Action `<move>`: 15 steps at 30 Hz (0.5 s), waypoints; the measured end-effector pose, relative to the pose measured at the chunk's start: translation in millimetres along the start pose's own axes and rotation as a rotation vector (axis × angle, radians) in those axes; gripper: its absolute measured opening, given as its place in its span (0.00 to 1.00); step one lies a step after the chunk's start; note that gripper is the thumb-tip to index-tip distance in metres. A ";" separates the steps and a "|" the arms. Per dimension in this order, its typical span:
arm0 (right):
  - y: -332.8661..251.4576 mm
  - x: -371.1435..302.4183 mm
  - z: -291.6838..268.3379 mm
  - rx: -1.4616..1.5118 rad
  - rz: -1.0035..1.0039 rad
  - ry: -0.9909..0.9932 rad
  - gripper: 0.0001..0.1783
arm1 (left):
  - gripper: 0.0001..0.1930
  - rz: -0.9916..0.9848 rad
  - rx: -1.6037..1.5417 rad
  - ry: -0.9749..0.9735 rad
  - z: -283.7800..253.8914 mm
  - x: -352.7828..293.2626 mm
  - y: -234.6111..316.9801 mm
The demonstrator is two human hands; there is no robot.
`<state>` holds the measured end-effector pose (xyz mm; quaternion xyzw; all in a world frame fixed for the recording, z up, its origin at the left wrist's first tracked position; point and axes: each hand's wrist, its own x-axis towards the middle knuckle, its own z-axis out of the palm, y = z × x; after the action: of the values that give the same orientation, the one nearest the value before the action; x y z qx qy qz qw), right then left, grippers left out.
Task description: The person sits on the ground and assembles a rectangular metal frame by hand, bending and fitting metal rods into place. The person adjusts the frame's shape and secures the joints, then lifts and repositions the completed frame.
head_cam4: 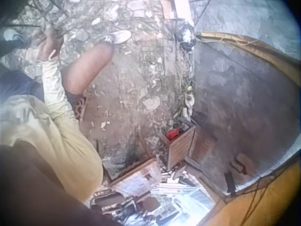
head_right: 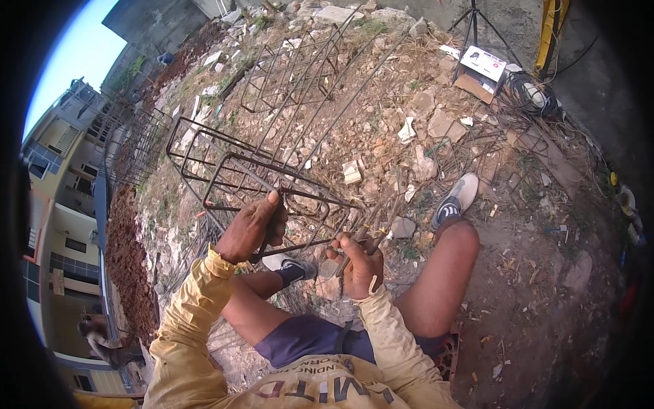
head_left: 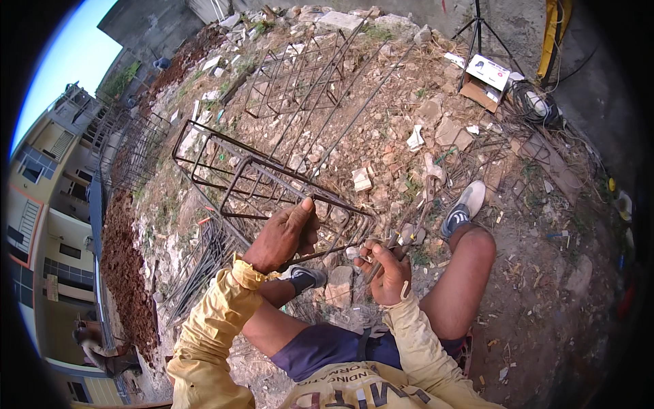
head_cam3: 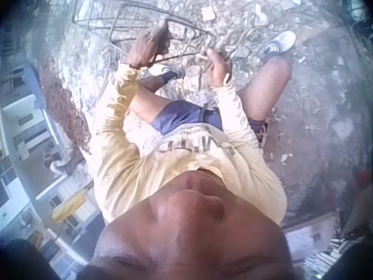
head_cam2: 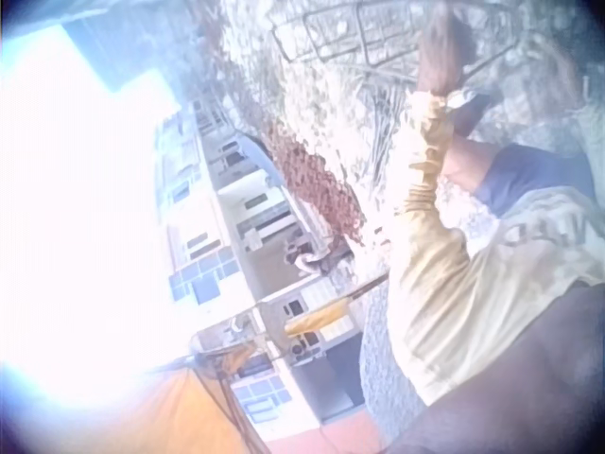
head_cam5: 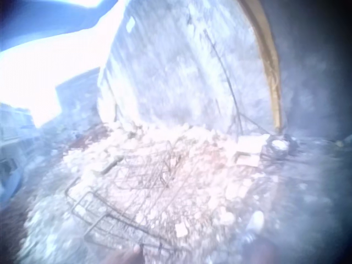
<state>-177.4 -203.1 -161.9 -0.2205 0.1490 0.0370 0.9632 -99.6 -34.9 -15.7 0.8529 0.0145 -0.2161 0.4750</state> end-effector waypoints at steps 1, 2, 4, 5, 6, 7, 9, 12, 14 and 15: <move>-2.2 17.9 -27.0 -0.001 0.023 0.083 0.09 | 0.28 -0.022 -0.013 0.030 1.2 -6.8 -3.7; -0.7 43.9 -62.5 -0.030 0.023 0.212 0.10 | 0.27 -0.011 0.023 0.048 0.2 -7.6 -11.8; 17.8 91.5 -115.2 -0.073 0.109 0.366 0.12 | 0.26 -0.035 -0.068 0.127 3.0 -18.2 -21.2; 25.1 112.0 -135.3 -0.083 0.182 0.385 0.13 | 0.25 -0.071 -0.108 0.150 3.3 -22.2 -19.9; 45.5 131.9 -153.9 -0.040 0.221 0.429 0.14 | 0.25 -0.055 -0.089 0.164 2.3 -26.2 -21.8; 68.1 151.2 -166.9 0.001 0.260 0.468 0.15 | 0.25 -0.038 -0.074 0.182 -0.2 -29.6 -25.9; 88.3 168.2 -163.3 -0.102 0.409 0.427 0.18 | 0.26 -0.025 -0.047 0.204 -5.9 -32.2 -44.8; 126.9 203.5 -163.0 -0.066 0.571 0.387 0.18 | 0.27 -0.035 0.042 0.259 -16.6 -41.7 -53.4; 143.2 202.7 -161.4 -0.025 0.594 0.325 0.20 | 0.28 -0.029 0.080 0.266 -20.9 -45.8 -60.3; 148.1 204.0 -158.6 -0.003 0.604 0.289 0.22 | 0.28 -0.022 0.103 0.272 -23.3 -45.9 -61.1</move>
<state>-46.1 -137.8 -421.1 -0.1708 0.3424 0.2895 0.8774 -147.0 25.9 -36.7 0.8973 0.0770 -0.1039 0.4220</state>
